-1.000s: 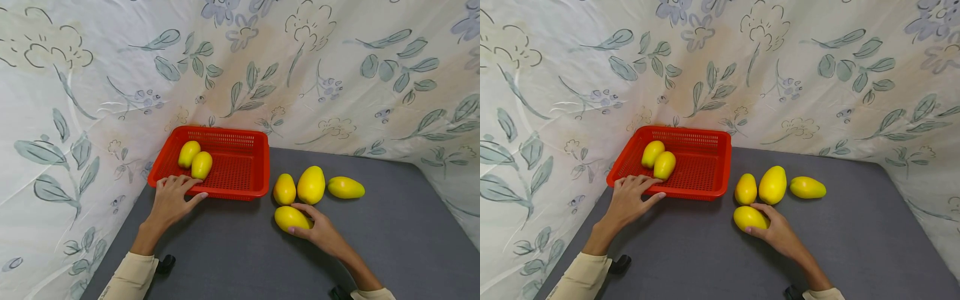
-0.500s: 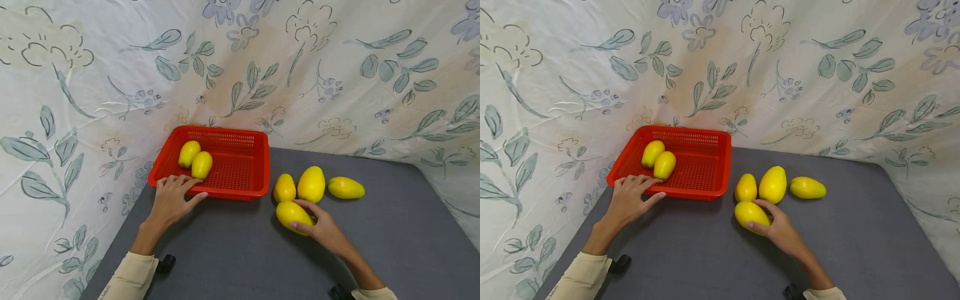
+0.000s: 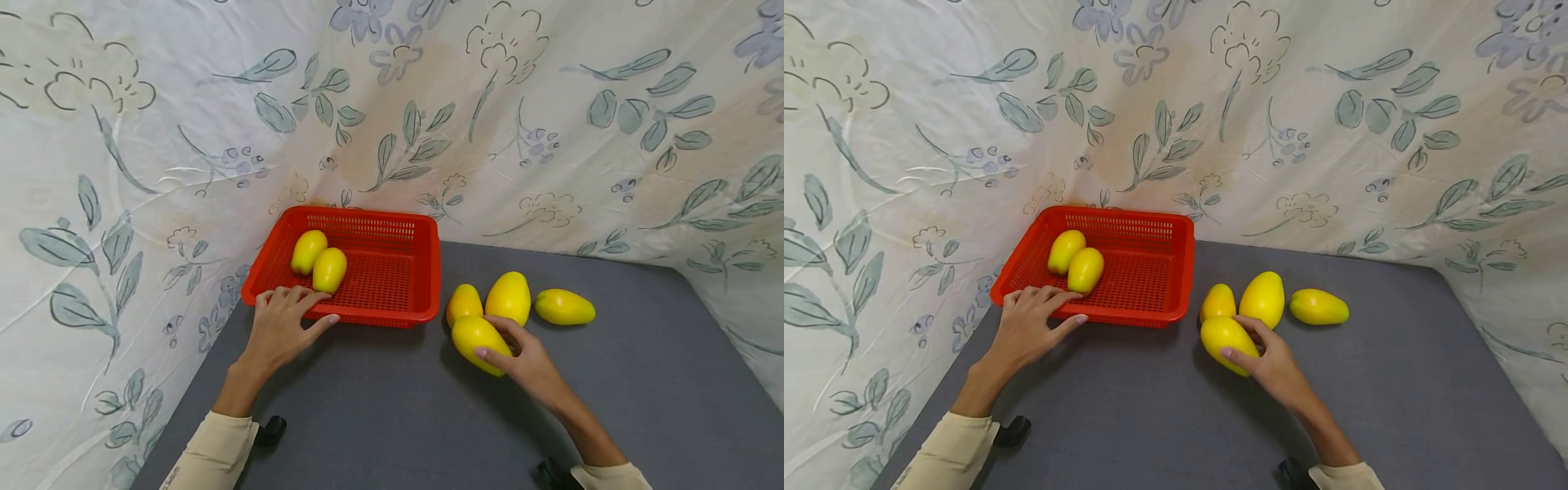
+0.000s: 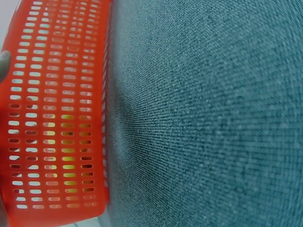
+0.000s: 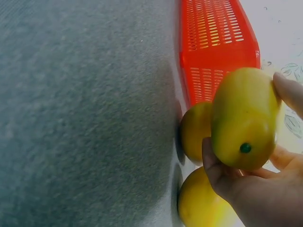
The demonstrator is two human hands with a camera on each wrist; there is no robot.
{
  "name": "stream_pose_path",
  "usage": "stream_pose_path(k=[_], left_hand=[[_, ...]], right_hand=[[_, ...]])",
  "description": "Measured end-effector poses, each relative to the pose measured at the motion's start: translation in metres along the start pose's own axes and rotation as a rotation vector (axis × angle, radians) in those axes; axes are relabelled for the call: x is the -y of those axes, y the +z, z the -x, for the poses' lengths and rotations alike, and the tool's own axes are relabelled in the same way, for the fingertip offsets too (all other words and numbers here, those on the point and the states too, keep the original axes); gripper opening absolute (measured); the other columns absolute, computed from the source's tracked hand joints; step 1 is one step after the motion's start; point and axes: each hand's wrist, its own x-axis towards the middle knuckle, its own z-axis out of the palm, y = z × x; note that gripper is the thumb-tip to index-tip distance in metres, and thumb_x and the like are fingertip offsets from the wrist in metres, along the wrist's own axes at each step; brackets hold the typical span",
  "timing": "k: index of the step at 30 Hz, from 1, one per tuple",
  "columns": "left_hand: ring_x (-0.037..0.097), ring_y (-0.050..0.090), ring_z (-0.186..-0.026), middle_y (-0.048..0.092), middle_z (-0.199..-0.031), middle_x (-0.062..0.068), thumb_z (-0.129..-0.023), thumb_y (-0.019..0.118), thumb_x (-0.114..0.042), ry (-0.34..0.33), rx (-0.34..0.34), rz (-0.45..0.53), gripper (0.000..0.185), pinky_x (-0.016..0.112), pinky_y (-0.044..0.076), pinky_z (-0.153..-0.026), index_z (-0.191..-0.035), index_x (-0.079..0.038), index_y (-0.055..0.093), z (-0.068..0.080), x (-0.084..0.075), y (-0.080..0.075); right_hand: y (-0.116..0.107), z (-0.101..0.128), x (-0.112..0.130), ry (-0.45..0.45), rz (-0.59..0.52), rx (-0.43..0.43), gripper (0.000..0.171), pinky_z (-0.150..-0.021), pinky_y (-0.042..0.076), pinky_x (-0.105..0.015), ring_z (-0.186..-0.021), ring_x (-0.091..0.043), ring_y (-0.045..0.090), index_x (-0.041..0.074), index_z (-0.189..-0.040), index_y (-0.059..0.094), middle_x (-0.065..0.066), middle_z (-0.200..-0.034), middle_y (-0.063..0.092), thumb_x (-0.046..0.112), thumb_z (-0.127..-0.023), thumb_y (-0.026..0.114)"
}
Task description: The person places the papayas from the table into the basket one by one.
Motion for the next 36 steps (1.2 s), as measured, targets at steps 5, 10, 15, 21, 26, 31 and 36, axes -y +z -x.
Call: stream_pose_path(k=[5, 10, 15, 21, 26, 31, 36], left_hand=[[0.036, 0.057, -0.111, 0.068, -0.123, 0.01, -0.091, 0.073, -0.059, 0.002, -0.002, 0.002, 0.054, 0.059, 0.035, -0.096, -0.13, -0.023, 0.075, 0.0, 0.0, 0.0], [0.036, 0.057, -0.113, 0.068, -0.124, 0.01, -0.091, 0.073, -0.059, -0.003, 0.006, 0.002, 0.054, 0.06, 0.035, -0.096, -0.131, -0.023, 0.075, 0.0, 0.0, 0.0], [0.036, 0.057, -0.112, 0.068, -0.124, 0.01, -0.091, 0.073, -0.059, -0.001, 0.007, 0.0, 0.054, 0.06, 0.035, -0.096, -0.131, -0.023, 0.075, 0.0, 0.0, 0.0], [0.036, 0.057, -0.112, 0.068, -0.124, 0.01, -0.091, 0.073, -0.059, -0.003, 0.007, 0.0, 0.054, 0.06, 0.035, -0.097, -0.131, -0.023, 0.075, 0.0, 0.0, -0.001], [0.036, 0.057, -0.112, 0.068, -0.124, 0.01, -0.091, 0.072, -0.059, -0.003, 0.006, -0.001, 0.054, 0.06, 0.035, -0.096, -0.131, -0.023, 0.075, 0.0, 0.0, -0.001], [0.036, 0.057, -0.111, 0.068, -0.124, 0.009, -0.091, 0.072, -0.06, -0.005, 0.003, 0.0, 0.054, 0.059, 0.035, -0.095, -0.13, -0.023, 0.075, -0.001, 0.0, -0.001], [0.036, 0.057, -0.113, 0.068, -0.125, 0.009, -0.092, 0.072, -0.06, -0.008, 0.01, -0.002, 0.054, 0.059, 0.035, -0.096, -0.131, -0.023, 0.075, -0.001, 0.0, -0.001]], right_hand=[[-0.001, -0.002, 0.006, 0.036, -0.014, -0.026, 0.067, -0.094, 0.054, -0.026, -0.129, -0.032, 0.057, 0.012, -0.157, 0.048, -0.012, -0.15, 0.056, 0.036, -0.1, 0.075], [-0.002, -0.004, 0.014, 0.031, -0.027, -0.051, 0.066, -0.093, 0.053, -0.024, -0.134, -0.034, 0.055, 0.012, -0.158, 0.047, -0.014, -0.152, 0.054, 0.035, -0.102, 0.074], [-0.002, -0.008, 0.023, 0.041, -0.028, -0.077, 0.065, -0.094, 0.051, -0.02, -0.134, -0.032, 0.055, 0.014, -0.158, 0.047, -0.011, -0.152, 0.054, 0.039, -0.103, 0.071], [0.002, -0.012, 0.035, 0.069, -0.048, -0.098, 0.068, -0.096, 0.051, -0.023, -0.136, -0.031, 0.055, 0.016, -0.159, 0.044, -0.009, -0.154, 0.052, 0.046, -0.103, 0.069], [0.005, -0.016, 0.042, 0.084, -0.06, -0.105, 0.071, -0.104, 0.051, -0.036, -0.139, -0.031, 0.054, 0.016, -0.161, 0.042, -0.009, -0.156, 0.051, 0.049, -0.103, 0.067], [0.009, -0.021, 0.046, 0.082, -0.092, -0.124, 0.069, -0.101, 0.051, -0.027, -0.137, -0.03, 0.055, 0.017, -0.16, 0.044, -0.009, -0.155, 0.052, 0.048, -0.103, 0.068], [0.014, -0.026, 0.054, 0.071, -0.157, -0.14, 0.065, -0.095, 0.049, -0.015, -0.136, -0.028, 0.054, 0.016, -0.159, 0.045, -0.009, -0.154, 0.053, 0.043, -0.104, 0.069]])
